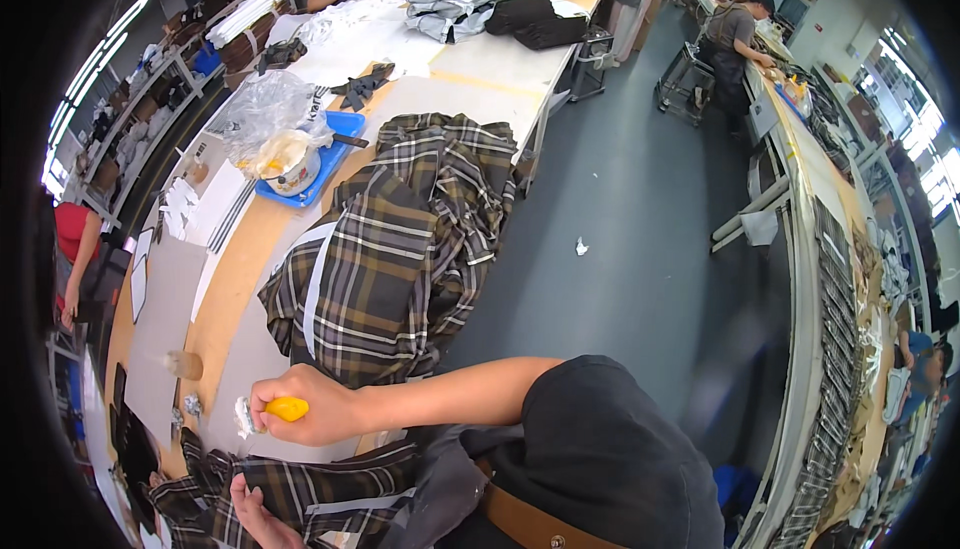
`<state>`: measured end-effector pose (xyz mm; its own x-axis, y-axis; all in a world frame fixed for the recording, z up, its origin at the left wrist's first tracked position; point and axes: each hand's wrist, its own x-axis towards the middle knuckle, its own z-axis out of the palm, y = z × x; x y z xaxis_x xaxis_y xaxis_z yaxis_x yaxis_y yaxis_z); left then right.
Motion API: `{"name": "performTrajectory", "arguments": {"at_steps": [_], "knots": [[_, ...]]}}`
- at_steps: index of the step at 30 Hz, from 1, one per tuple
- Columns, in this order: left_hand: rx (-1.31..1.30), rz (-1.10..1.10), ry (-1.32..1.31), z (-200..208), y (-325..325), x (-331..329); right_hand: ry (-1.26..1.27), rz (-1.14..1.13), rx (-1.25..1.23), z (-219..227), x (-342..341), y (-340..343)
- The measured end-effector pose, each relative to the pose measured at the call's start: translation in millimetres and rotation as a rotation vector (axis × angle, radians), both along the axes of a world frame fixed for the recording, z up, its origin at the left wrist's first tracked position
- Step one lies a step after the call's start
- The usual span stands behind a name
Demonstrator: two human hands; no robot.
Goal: The person uses a yellow-handled brush to apply a white substance to the edges of plaid fabric pieces. They repeatedly dip the brush into a container and paint the hems of the fabric, which are stacked on a table in a workshop environment.
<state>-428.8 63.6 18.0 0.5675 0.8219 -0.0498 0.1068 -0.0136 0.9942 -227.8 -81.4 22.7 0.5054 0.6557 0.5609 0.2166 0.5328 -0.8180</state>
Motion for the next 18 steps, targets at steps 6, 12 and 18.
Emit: {"name": "performTrajectory", "arguments": {"at_steps": [6, 12, 18], "knots": [[0.024, 0.063, 0.004, -4.1, 8.0, -5.6, 0.021, 0.011, 0.034, -2.3, -8.5, 12.4], [-0.004, 0.092, 0.058, -6.0, 12.4, -10.1, -0.014, 0.031, 0.034, -6.0, -15.6, 23.7], [-0.034, 0.087, 0.048, -3.5, 11.3, -10.1, -0.032, 0.052, 0.033, -5.6, -22.1, 28.6]]}}
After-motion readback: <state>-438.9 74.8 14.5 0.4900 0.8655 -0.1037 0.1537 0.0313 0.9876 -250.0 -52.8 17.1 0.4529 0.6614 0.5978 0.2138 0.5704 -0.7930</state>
